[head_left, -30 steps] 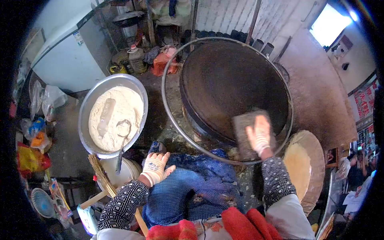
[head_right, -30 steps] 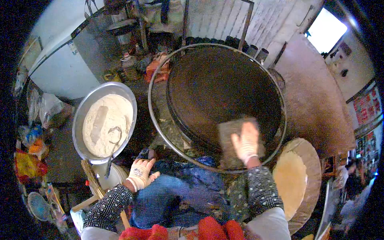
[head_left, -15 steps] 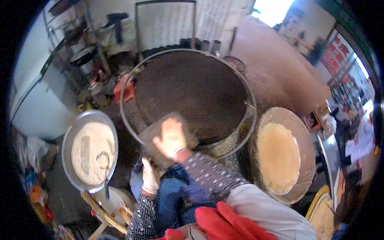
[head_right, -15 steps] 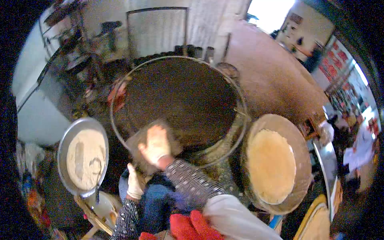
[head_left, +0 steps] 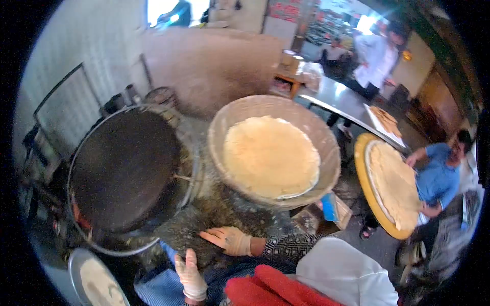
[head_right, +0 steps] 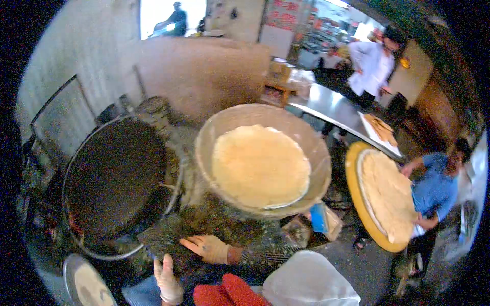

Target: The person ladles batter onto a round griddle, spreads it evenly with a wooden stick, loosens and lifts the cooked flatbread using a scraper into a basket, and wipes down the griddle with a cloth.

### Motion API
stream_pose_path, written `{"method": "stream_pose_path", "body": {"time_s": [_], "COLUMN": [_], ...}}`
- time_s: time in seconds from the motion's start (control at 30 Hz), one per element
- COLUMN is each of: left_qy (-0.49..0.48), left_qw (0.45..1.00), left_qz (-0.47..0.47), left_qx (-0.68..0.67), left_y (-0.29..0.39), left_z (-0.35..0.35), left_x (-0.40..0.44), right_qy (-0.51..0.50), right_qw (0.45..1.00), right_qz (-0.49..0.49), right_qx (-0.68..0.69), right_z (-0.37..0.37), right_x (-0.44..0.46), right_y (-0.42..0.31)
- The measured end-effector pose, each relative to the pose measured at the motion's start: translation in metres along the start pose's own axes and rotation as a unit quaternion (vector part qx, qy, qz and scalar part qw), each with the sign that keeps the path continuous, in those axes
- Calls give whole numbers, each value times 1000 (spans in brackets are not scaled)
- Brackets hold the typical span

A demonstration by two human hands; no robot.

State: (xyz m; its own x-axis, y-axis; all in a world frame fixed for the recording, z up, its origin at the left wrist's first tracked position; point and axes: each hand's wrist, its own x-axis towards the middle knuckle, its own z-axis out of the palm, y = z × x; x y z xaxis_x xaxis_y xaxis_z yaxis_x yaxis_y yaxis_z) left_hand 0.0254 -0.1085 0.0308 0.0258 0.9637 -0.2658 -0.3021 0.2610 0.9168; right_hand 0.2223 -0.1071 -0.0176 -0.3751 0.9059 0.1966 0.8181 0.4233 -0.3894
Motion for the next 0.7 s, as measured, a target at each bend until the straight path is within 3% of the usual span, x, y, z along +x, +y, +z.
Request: {"method": "stream_pose_path", "body": {"time_s": [0.03,0.1,0.2,0.27,0.33,0.4,0.47,0.57,0.63,0.7], "left_qy": [-71,-200,-249,-267,-271,-254,-256,-219,-195,-182], "left_qw": [996,970,947,941,939,943,944,958,969,973], "left_qz": [-43,-125,-149,-143,-130,-111,-79,-124,-124,-57], "left_qx": [16,54,136,150,169,184,194,137,90,128], "left_y": [2,28,22,14,1,-9,-12,-20,-23,-8], "left_z": [21,54,73,75,69,58,46,34,22,35], "left_x": [-4,-23,-34,-30,-31,-38,-40,-43,-53,-66], "right_qy": [42,-25,-73,-53,-11,-2,5,101,194,277], "right_qw": [998,972,877,818,786,720,655,578,559,596], "right_qz": [32,211,447,542,604,662,718,779,780,729], "right_qx": [23,97,160,187,132,207,235,220,204,190], "right_z": [-1,-5,28,80,161,202,203,188,179,183], "right_x": [-27,-82,-152,-200,-268,-332,-363,-384,-380,-364], "right_y": [9,20,40,70,110,147,164,200,225,255]}}
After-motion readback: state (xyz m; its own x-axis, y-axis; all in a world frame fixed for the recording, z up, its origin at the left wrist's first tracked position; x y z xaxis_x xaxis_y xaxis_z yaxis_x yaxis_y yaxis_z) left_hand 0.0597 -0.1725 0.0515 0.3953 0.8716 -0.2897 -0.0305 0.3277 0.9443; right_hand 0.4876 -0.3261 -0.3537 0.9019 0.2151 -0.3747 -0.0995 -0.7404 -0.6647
